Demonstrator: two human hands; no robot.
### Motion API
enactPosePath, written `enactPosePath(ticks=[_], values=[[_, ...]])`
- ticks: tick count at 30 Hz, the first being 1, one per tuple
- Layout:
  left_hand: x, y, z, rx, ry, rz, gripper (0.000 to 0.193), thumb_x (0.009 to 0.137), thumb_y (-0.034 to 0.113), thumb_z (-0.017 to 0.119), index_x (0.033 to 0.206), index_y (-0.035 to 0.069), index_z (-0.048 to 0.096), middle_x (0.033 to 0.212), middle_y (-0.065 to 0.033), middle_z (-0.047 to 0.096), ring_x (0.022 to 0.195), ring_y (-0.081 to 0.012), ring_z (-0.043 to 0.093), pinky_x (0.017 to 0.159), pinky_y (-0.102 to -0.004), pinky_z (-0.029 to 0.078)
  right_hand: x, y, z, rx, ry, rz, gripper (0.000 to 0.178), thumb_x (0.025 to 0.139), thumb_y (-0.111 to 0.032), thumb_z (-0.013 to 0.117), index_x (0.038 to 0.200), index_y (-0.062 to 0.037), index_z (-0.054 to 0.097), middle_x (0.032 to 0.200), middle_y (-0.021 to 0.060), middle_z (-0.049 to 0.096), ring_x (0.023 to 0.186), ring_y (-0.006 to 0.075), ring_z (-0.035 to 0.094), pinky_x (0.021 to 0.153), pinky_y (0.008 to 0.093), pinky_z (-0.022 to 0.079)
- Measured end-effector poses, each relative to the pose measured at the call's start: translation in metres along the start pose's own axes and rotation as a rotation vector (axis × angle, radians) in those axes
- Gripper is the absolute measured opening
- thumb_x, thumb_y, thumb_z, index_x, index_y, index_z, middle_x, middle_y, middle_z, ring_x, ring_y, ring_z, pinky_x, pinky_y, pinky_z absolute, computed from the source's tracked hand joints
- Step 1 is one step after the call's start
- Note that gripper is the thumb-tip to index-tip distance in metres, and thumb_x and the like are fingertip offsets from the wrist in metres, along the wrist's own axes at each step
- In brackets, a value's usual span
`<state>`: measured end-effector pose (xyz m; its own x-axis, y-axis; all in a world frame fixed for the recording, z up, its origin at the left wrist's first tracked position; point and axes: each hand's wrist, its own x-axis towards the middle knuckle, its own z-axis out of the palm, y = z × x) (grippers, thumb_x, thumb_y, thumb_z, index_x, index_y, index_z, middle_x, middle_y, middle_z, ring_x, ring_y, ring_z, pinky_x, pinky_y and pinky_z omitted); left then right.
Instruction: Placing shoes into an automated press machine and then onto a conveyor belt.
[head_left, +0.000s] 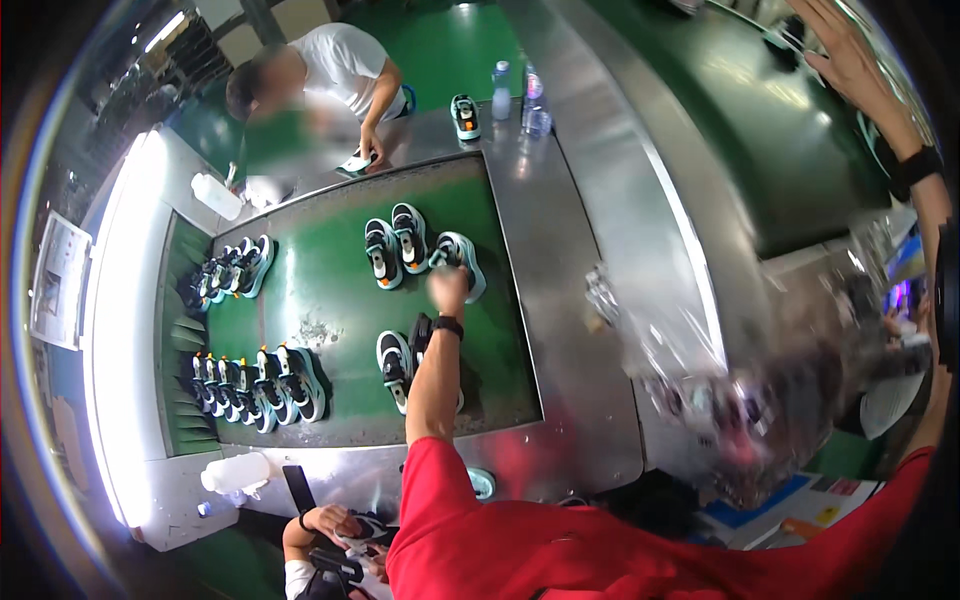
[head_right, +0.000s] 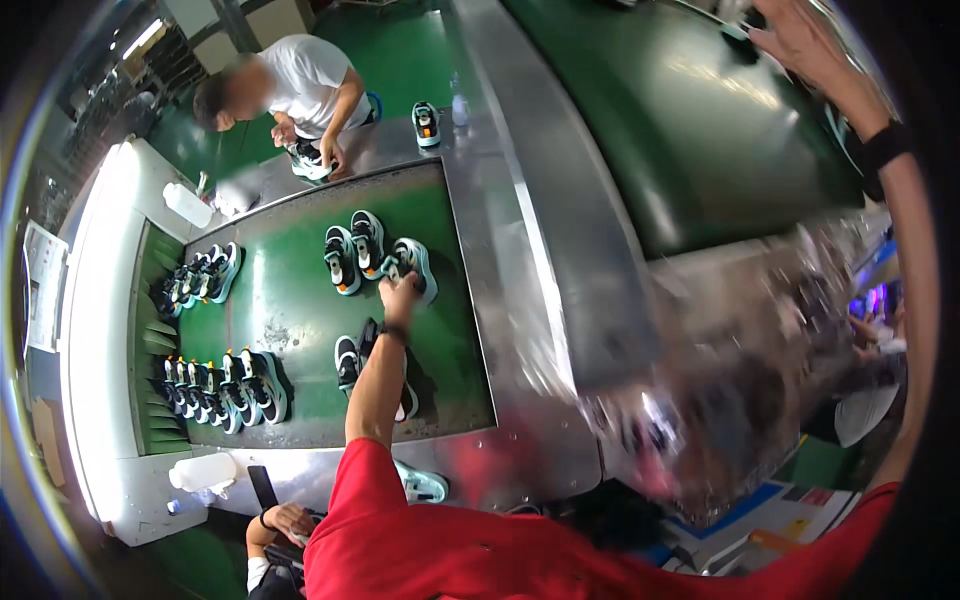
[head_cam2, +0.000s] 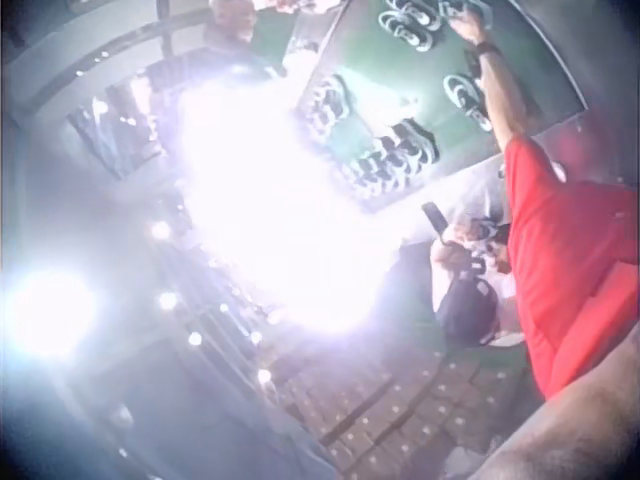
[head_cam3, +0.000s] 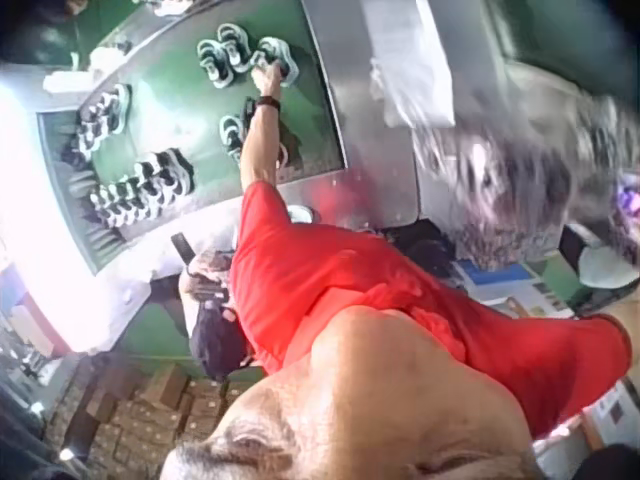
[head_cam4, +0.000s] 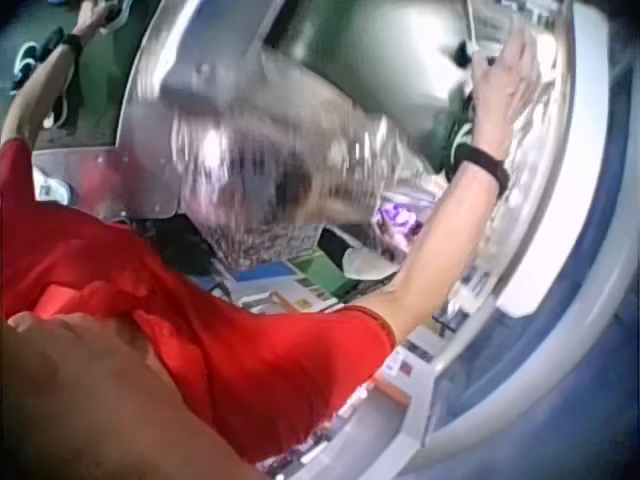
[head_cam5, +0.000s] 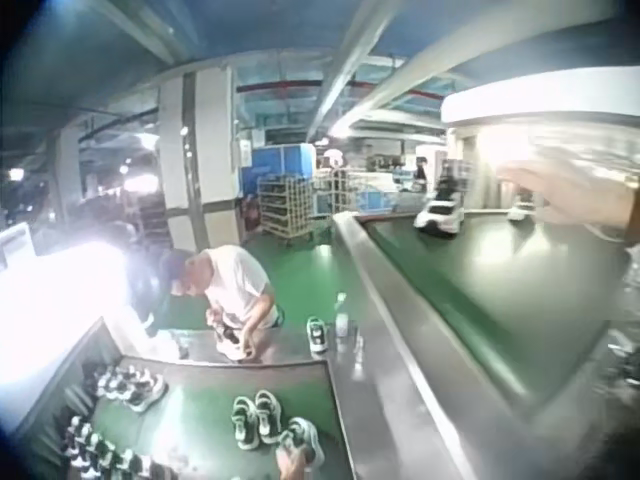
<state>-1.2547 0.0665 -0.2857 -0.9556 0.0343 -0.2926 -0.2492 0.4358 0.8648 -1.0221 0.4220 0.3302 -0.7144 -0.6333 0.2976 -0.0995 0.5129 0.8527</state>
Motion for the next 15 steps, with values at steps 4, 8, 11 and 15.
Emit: enactPosePath(ticks=[4,8,11,15], values=[[0.061,-0.009,0.002,0.288,0.143,0.201,0.058,0.078,0.027,0.071,0.119,-0.003,0.043,0.109,-0.0284,0.061,0.098,-0.0445,0.062,0.084,-0.0481,0.051,0.056,0.004,0.102,0.113,-0.360,-0.053,0.038,0.078,-0.026,0.073,0.108,-0.0062,0.061,0.095,0.0159,0.063,0.089,0.0319,0.057,0.080,0.0424,0.048],[0.063,-0.012,0.029,0.501,0.256,0.178,0.062,0.083,0.026,0.070,0.127,-0.002,0.037,0.106,-0.0226,0.059,0.092,-0.0400,0.065,0.075,-0.0470,0.055,0.082,0.006,0.167,0.067,-0.505,-0.103,0.055,0.072,-0.020,0.078,0.121,-0.0111,0.056,0.114,0.0173,0.061,0.111,0.0351,0.053,0.094,0.0466,0.044],[0.063,0.006,0.038,0.488,0.271,0.225,0.061,0.083,0.027,0.070,0.124,-0.003,0.038,0.103,-0.0215,0.060,0.091,-0.0386,0.065,0.072,-0.0446,0.056,0.080,0.029,0.179,0.102,-0.636,-0.024,0.060,0.071,-0.020,0.079,0.126,-0.0187,0.057,0.125,0.0151,0.060,0.125,0.0325,0.049,0.100,0.0554,0.039],[0.072,-0.015,0.030,0.447,0.194,0.301,0.067,0.081,0.030,0.071,0.127,-0.005,0.037,0.111,-0.0286,0.058,0.104,-0.0450,0.059,0.087,-0.0499,0.051,0.070,0.035,0.177,0.237,-0.521,0.038,0.040,0.077,-0.036,0.074,0.104,-0.0103,0.059,0.103,0.0179,0.059,0.101,0.0328,0.053,0.086,0.0514,0.043]])
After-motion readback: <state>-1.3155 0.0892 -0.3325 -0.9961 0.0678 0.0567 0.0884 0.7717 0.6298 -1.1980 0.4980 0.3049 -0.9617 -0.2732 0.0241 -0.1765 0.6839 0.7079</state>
